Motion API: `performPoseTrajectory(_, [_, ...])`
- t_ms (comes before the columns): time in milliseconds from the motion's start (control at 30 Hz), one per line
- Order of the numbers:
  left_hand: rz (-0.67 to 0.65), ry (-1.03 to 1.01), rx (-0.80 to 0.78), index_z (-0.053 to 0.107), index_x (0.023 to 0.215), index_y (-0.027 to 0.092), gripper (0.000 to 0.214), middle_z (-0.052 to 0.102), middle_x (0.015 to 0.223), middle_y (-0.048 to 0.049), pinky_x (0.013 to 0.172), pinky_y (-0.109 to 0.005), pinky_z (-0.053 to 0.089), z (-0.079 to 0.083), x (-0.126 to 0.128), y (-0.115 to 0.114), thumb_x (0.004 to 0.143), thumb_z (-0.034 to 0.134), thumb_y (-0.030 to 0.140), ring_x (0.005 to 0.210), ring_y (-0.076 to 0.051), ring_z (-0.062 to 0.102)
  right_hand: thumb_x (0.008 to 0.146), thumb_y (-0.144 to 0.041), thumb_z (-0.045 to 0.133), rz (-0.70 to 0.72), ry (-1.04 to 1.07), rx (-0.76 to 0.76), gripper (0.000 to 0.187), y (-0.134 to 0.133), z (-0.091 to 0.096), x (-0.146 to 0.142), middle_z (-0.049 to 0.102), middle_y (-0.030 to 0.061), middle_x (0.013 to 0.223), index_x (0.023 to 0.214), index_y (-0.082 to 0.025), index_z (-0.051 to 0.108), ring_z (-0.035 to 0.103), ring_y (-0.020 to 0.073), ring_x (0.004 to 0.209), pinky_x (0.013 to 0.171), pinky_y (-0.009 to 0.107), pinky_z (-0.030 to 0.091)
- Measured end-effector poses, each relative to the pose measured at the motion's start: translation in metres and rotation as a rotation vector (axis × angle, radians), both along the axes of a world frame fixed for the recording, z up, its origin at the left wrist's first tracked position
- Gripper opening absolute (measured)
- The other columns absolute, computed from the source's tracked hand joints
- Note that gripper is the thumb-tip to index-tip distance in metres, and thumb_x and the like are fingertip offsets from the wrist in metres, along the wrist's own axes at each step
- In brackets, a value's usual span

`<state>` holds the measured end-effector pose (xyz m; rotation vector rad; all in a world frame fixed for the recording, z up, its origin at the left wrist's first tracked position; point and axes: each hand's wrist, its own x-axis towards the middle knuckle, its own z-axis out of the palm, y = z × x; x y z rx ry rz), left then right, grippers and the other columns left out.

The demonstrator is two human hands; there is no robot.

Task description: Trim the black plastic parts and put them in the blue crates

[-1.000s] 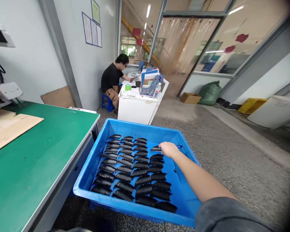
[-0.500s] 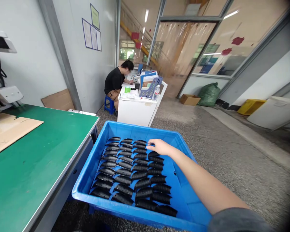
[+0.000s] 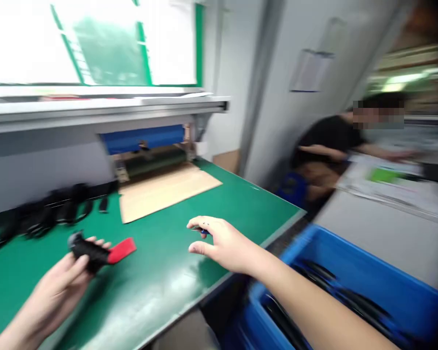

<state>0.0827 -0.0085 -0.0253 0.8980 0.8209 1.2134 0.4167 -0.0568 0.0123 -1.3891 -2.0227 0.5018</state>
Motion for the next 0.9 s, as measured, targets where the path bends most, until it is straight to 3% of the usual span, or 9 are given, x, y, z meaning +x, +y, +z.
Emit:
performPoseTrajectory(67, [0.028,-0.067,-0.002,0.058,0.115,0.021,0.032,0.057,0.126,-0.0043,0.103,-0.033,0.039,0.005,-0.026,0.006,0.084,0.065,0.028,0.124,-0.023,0.046,0.083,-0.046,0.071,0.202,0.025,0.031,0.046,0.042,0.008,-0.061,0.059,0.0021,0.113,0.121,-0.026,0.054,0.056,0.0186,0.093,0.079,0.027,0.045])
performPoseTrajectory(167, [0.049,-0.185,0.076,0.055,0.120,0.027,0.038,0.051,0.134,-0.0023,0.114,-0.042,0.024,0.010,-0.042,0.019,0.084,0.066,0.028,0.131,-0.025,0.036,0.079,-0.050,0.073,0.417,-0.039,0.129,0.049,0.094,0.012,-0.141,0.060,0.0037,0.107,0.115,-0.023,0.056,0.055,0.0209,0.093,0.079,0.029,0.045])
performPoseTrajectory(300, [0.100,-0.207,0.117,0.051,0.125,0.033,0.042,0.046,0.139,-0.0013,0.115,-0.046,0.019,0.007,-0.057,0.032,0.085,0.064,0.026,0.132,-0.025,0.034,0.084,-0.054,0.066,0.445,-0.069,0.285,0.041,0.140,-0.008,-0.201,0.058,0.0029,0.093,0.102,-0.019,0.056,0.052,0.0185,0.083,0.073,0.028,0.041])
performPoseTrajectory(433, [0.053,-0.162,0.066,0.051,0.125,0.030,0.040,0.042,0.142,-0.0040,0.112,-0.044,0.023,-0.008,-0.074,0.037,0.086,0.061,0.030,0.131,-0.027,0.036,0.088,-0.071,0.039,0.398,-0.119,0.372,0.056,0.149,-0.036,-0.214,0.055,0.0037,0.087,0.098,-0.018,0.056,0.048,0.0193,0.079,0.073,0.031,0.037])
performPoseTrajectory(567, [0.017,-0.105,0.034,0.053,0.123,0.029,0.037,0.046,0.138,-0.0054,0.106,-0.038,0.033,-0.021,-0.082,0.038,0.087,0.060,0.031,0.125,-0.025,0.042,0.084,-0.077,0.009,0.375,-0.185,0.357,0.077,0.142,-0.045,-0.211,0.051,0.0044,0.081,0.095,-0.018,0.057,0.043,0.0201,0.073,0.067,0.032,0.032])
performPoseTrajectory(900, [-0.061,-0.097,0.108,0.052,0.121,0.031,0.036,0.049,0.126,-0.0052,0.097,-0.034,0.042,-0.024,-0.090,0.035,0.087,0.059,0.028,0.115,-0.024,0.049,0.090,-0.071,0.002,0.326,-0.276,0.466,0.074,0.138,-0.043,-0.214,0.046,0.0025,0.066,0.067,-0.017,0.048,0.032,0.0165,0.060,0.057,0.031,0.016])
